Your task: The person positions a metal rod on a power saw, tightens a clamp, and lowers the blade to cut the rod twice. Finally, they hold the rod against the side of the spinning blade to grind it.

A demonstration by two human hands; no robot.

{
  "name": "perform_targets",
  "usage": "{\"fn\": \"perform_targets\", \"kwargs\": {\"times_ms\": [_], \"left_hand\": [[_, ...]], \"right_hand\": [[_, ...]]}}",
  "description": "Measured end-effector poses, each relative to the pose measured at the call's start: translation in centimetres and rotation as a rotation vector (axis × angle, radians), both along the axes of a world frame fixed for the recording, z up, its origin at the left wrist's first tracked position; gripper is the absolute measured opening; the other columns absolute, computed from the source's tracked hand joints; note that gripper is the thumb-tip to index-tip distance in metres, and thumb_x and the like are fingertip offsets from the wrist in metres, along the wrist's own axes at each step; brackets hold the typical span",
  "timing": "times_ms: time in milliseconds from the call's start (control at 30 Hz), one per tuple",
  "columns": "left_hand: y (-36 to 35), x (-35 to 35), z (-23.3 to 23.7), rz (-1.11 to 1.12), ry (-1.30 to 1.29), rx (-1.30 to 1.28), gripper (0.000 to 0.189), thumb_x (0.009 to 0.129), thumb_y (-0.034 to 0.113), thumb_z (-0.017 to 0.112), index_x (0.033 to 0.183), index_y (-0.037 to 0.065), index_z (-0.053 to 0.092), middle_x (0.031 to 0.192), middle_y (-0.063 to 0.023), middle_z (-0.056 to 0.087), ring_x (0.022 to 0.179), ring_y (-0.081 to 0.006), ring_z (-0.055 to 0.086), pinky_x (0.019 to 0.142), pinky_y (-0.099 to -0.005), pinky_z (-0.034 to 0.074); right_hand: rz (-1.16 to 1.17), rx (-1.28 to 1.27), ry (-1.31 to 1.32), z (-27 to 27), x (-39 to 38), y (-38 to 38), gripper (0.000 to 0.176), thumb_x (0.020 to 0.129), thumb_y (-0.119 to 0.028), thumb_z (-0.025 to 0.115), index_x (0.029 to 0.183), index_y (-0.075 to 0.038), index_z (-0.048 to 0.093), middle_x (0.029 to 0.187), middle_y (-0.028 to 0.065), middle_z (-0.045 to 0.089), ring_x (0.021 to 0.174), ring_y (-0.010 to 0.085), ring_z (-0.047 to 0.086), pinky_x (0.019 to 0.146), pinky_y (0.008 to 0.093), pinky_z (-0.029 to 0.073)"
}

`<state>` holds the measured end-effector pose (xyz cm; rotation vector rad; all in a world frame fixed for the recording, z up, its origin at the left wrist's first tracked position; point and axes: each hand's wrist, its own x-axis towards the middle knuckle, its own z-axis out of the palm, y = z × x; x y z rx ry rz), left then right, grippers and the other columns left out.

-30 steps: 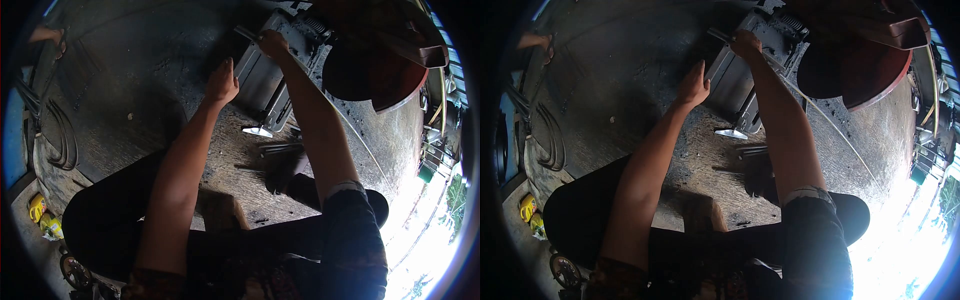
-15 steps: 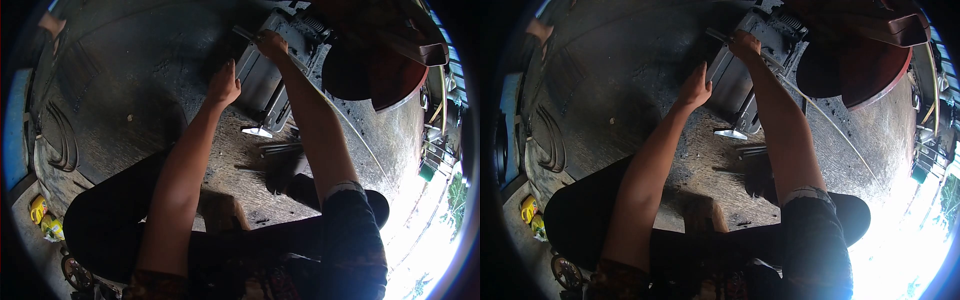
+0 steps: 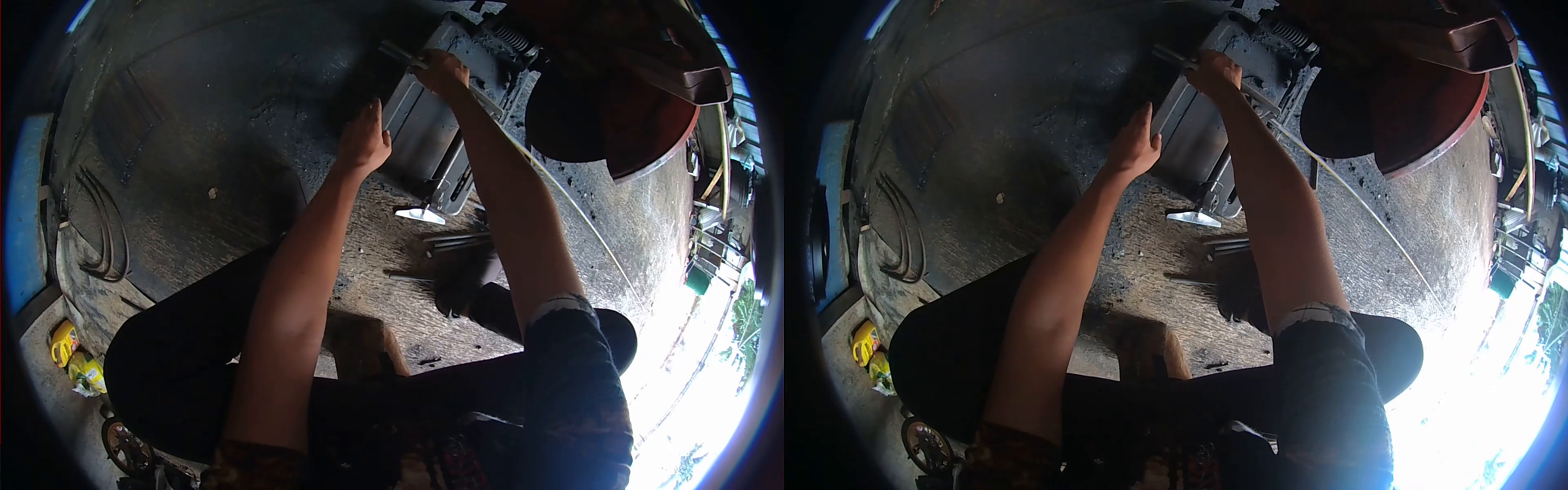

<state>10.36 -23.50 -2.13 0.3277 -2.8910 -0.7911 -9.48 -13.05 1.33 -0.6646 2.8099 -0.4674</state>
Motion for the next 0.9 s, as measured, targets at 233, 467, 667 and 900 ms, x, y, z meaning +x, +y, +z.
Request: {"fn": "perform_targets", "kwargs": {"times_ms": [233,467,667,900], "left_hand": [[0.0,-0.1,0.3,-0.012,0.018,0.003,0.066,0.084,0.020,0.058,0.139,-0.003,0.031,0.127,-0.0225,0.049,0.113,-0.0356,0.054,0.094,-0.0471,0.044],[0.2,-0.1,1.3,-0.018,-0.093,0.064,0.066,0.085,0.016,0.058,0.141,-0.003,0.029,0.135,-0.0257,0.044,0.122,-0.0382,0.047,0.103,-0.0403,0.040],[0.1,-0.2,1.4,-0.007,-0.113,0.079,0.066,0.086,0.017,0.058,0.141,-0.004,0.029,0.136,-0.0256,0.043,0.123,-0.0379,0.046,0.104,-0.0399,0.039],[0.0,-0.2,1.9,-0.013,-0.161,0.070,0.065,0.086,0.018,0.057,0.141,-0.004,0.029,0.138,-0.0252,0.042,0.125,-0.0371,0.045,0.105,-0.0397,0.038]], "right_hand": [[-0.013,-0.044,0.024,-0.3,0.1,0.1,0.042,0.076,-0.041,0.068,0.114,-0.024,0.066,0.105,0.0055,0.069,0.102,0.0238,0.064,0.089,0.0389,0.049],[-0.060,-0.070,0.012,0.3,0.5,0.1,0.034,0.081,-0.042,0.064,0.110,-0.025,0.068,0.108,0.0074,0.068,0.105,0.0268,0.062,0.092,0.0411,0.047],[-0.033,-0.074,0.008,0.4,0.5,0.3,0.033,0.083,-0.042,0.062,0.111,-0.026,0.068,0.108,0.0077,0.067,0.106,0.0271,0.062,0.091,0.0413,0.047],[-0.045,-0.029,0.005,1.0,0.7,0.0,0.032,0.083,-0.042,0.062,0.111,-0.027,0.068,0.107,0.0066,0.068,0.105,0.0260,0.062,0.091,0.0403,0.048]]}}
